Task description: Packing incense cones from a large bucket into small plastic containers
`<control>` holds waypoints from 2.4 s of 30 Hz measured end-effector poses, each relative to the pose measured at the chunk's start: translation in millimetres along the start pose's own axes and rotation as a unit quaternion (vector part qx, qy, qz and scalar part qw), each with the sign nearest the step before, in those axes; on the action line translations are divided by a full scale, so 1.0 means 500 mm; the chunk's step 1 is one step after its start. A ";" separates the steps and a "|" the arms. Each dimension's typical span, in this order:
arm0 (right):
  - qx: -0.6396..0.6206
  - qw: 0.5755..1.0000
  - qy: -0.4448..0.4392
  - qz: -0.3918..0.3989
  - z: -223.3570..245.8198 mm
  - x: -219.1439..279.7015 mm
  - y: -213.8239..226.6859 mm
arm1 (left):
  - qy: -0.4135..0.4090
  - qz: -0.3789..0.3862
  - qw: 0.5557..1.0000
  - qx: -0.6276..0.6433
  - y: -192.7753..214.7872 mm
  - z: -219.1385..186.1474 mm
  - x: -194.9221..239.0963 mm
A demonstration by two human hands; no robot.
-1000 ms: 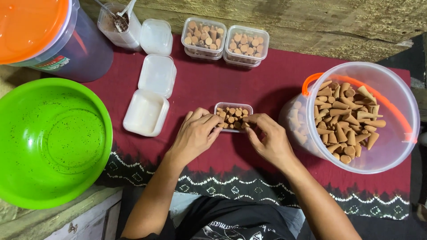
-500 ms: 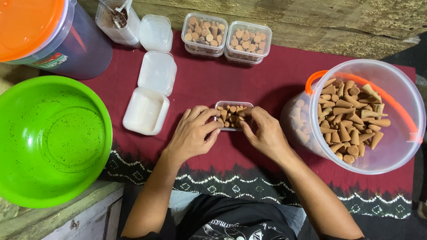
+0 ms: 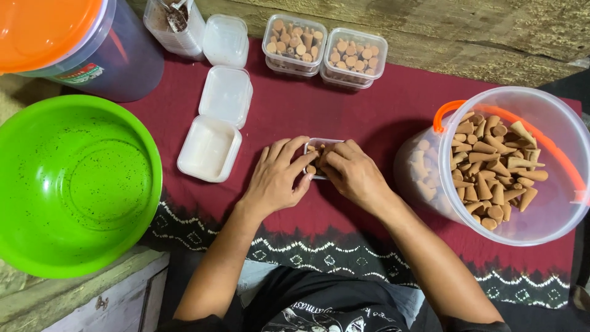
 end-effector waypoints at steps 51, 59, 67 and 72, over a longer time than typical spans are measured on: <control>0.054 0.997 0.033 0.032 0.002 -0.048 0.014 | 0.003 -0.107 0.977 0.183 0.021 0.011 0.002; 0.058 0.997 0.026 0.035 0.001 -0.038 0.019 | 0.035 -0.109 0.985 0.127 0.001 0.034 0.011; 0.068 0.997 0.033 0.003 0.003 -0.032 0.026 | 0.015 -0.078 0.992 0.103 -0.002 0.024 0.008; 0.067 0.997 -0.001 -0.037 -0.016 0.026 0.045 | 0.017 -0.067 0.991 0.114 -0.003 0.027 0.010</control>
Point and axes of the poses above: each hand's wrist, its own x-axis away from the middle knuckle, its own y-axis out of the back of the hand, z = x × y, the point moved 4 cm from there along -x, towards the middle knuckle, and after that the axes turned 11 degrees about -x, right-handed, at the moved point
